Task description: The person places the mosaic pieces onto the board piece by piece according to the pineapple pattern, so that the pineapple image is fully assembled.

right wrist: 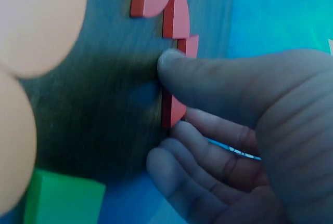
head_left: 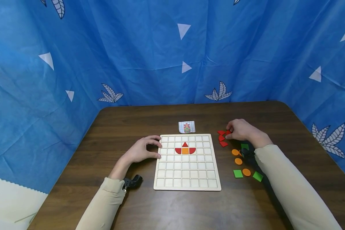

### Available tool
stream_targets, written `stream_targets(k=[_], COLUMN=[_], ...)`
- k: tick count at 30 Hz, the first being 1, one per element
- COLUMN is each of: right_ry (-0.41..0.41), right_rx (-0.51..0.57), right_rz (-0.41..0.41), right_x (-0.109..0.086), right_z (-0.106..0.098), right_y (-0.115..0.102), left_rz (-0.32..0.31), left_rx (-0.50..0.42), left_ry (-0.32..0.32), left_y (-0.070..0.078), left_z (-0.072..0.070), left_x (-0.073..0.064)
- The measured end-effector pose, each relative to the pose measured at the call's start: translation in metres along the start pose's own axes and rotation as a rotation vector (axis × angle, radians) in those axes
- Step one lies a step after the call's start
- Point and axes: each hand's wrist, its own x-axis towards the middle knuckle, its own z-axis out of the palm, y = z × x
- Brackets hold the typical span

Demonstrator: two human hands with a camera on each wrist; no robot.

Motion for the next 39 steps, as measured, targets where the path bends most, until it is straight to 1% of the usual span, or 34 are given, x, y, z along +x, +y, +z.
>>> stream_targets(k=[7,17,20,25,28,34,36,39], right_ry=[-0.005,-0.022,-0.019,0.014,0.027,0.065,0.084,0.103], right_rx=[0.018,0.022,0.013,-0.008,-0.001,0.039,0.061,0.124], right_rz=[0.052,0.065,0.054,0.013,-0.004,-0.031,-0.049,-0.07], right_x=[-0.001,-0.002,-0.004,-0.006,-0.008,-0.016,-0.018,-0.023], right_z=[0.0,0.002,0.003,0.004,0.004,0.0,-0.001,-0.001], right_y=[-0.005,-0.008,-0.007,-0.003,0.0,0.0,-0.004,-0.013], left_rz=[0.002,0.004,0.005,0.008,0.009,0.004,0.002,0.006], left_rx=[0.004,-0.001,0.0,0.008,0.008,0.0,-0.001,-0.004], left_ry=[-0.001,-0.006,-0.007,-0.001,-0.002,-0.006,-0.005,-0.002], left_y=[0.001,-0.001,-0.002,-0.001,0.0,0.004,0.004,0.003], left_z=[-0.001,0.0,0.0,0.0,-0.001,-0.002,-0.002,-0.001], left_x=[0.0,-0.001,-0.001,-0.001,-0.002,-0.002,-0.002,-0.002])
